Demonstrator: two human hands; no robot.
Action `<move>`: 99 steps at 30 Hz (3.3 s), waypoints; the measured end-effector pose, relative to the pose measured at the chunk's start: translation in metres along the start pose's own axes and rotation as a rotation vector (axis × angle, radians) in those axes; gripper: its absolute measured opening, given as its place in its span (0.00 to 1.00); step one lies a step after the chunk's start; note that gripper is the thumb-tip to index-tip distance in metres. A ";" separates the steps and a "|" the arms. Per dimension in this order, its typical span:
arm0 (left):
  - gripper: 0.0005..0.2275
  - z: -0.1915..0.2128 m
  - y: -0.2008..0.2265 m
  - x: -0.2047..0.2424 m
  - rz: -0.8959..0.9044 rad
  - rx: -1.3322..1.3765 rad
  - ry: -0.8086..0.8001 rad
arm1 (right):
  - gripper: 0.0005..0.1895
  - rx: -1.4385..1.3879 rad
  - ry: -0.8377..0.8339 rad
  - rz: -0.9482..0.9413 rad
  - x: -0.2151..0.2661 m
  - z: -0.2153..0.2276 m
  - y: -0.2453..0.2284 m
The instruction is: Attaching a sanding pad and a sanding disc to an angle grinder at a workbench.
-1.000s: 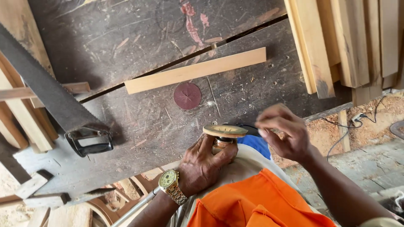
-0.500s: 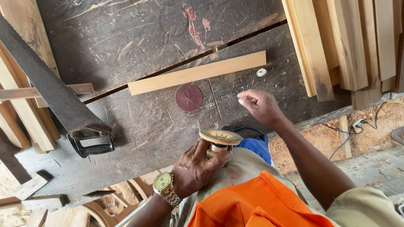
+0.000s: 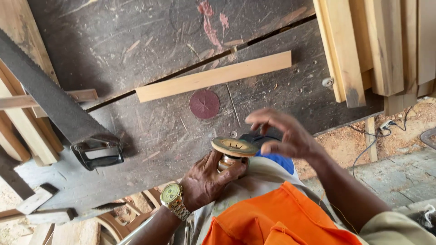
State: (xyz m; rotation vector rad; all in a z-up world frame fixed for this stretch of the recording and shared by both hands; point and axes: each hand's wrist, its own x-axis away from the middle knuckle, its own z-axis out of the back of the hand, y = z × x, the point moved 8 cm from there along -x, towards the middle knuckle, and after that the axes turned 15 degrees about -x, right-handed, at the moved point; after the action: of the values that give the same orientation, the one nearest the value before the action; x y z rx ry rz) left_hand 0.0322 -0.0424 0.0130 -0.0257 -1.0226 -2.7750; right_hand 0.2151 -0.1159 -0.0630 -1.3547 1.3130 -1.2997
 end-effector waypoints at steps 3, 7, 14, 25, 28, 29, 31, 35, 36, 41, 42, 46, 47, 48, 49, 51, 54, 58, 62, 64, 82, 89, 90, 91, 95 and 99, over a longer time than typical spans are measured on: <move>0.26 0.003 -0.002 -0.005 -0.008 0.052 0.000 | 0.39 -0.033 -0.030 0.039 0.003 -0.006 -0.010; 0.26 0.000 -0.006 -0.004 -0.004 0.048 -0.012 | 0.41 -0.218 0.045 -0.145 -0.001 0.003 0.028; 0.23 0.000 -0.005 -0.008 0.030 0.107 0.007 | 0.29 -0.576 -0.103 -0.673 -0.013 -0.054 0.072; 0.32 -0.019 -0.066 -0.013 0.112 0.624 0.291 | 0.14 -1.103 0.243 -0.532 -0.017 -0.046 0.090; 0.30 -0.045 -0.109 -0.031 0.261 0.913 0.279 | 0.14 -1.150 0.298 -0.417 -0.028 -0.032 0.072; 0.27 -0.056 -0.126 -0.036 0.292 1.037 0.290 | 0.13 -1.096 0.355 -0.326 -0.031 -0.022 0.062; 0.24 -0.077 -0.152 -0.053 0.307 1.164 0.305 | 0.13 -1.026 0.410 -0.226 -0.034 -0.005 0.051; 0.16 -0.113 -0.180 -0.104 0.370 1.092 0.222 | 0.15 -0.515 0.698 -0.200 -0.007 0.052 0.076; 0.15 -0.121 -0.181 -0.116 0.379 0.995 0.190 | 0.16 -0.268 0.760 -0.235 0.007 0.066 0.085; 0.14 -0.136 -0.176 -0.163 0.398 0.667 0.137 | 0.17 0.078 0.809 -0.264 0.032 0.089 0.108; 0.14 -0.136 -0.175 -0.166 0.433 0.534 0.120 | 0.18 -0.018 0.888 -0.445 0.041 0.089 0.123; 0.12 -0.127 -0.161 -0.171 0.426 0.273 0.124 | 0.17 -0.076 0.923 -0.405 0.050 0.093 0.147; 0.11 -0.122 -0.155 -0.173 0.356 0.170 0.180 | 0.16 0.039 0.926 -0.330 0.048 0.096 0.139; 0.10 -0.118 -0.148 -0.172 0.293 0.064 0.238 | 0.16 0.153 0.915 -0.254 0.043 0.097 0.132; 0.10 -0.115 -0.147 -0.170 0.301 0.058 0.241 | 0.16 0.148 0.907 -0.252 0.044 0.099 0.136; 0.08 -0.107 -0.132 -0.164 0.202 -0.087 0.283 | 0.18 0.702 0.788 0.036 0.042 0.090 0.109; 0.10 -0.106 -0.127 -0.161 0.187 -0.117 0.255 | 0.17 0.678 0.806 -0.070 0.042 0.108 0.121; 0.15 -0.110 -0.131 -0.142 0.196 -0.120 0.278 | 0.15 0.603 0.853 -0.217 0.049 0.124 0.131; 0.15 -0.117 -0.171 -0.098 0.420 -0.219 0.393 | 0.11 0.175 0.960 -0.438 0.085 0.141 0.150; 0.15 -0.109 -0.183 -0.072 0.560 -0.257 0.429 | 0.10 0.062 1.024 -0.443 0.109 0.147 0.153; 0.31 -0.123 -0.205 -0.020 0.828 -0.365 0.205 | 0.21 0.718 0.828 -0.478 0.077 0.136 0.151; 0.28 -0.105 -0.192 -0.018 0.878 -0.378 0.281 | 0.26 0.827 0.727 -0.465 0.054 0.121 0.146; 0.27 -0.108 -0.194 -0.019 0.899 -0.310 0.216 | 0.27 0.818 0.724 -0.463 0.052 0.121 0.148; 0.27 -0.107 -0.195 -0.020 0.896 -0.309 0.217 | 0.27 0.820 0.727 -0.463 0.052 0.121 0.146; 0.16 -0.120 -0.196 -0.011 1.017 0.342 0.205 | 0.20 0.748 0.752 -0.436 0.055 0.127 0.140; 0.15 -0.090 -0.150 -0.028 0.687 0.950 0.499 | 0.16 0.271 0.817 -0.367 0.060 0.126 0.123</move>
State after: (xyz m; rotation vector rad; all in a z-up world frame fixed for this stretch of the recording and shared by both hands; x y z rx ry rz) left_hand 0.0376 0.0162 -0.1537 0.3471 -1.6431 -1.4069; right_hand 0.3180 -0.2016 -0.1919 -0.9116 1.3448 -2.3504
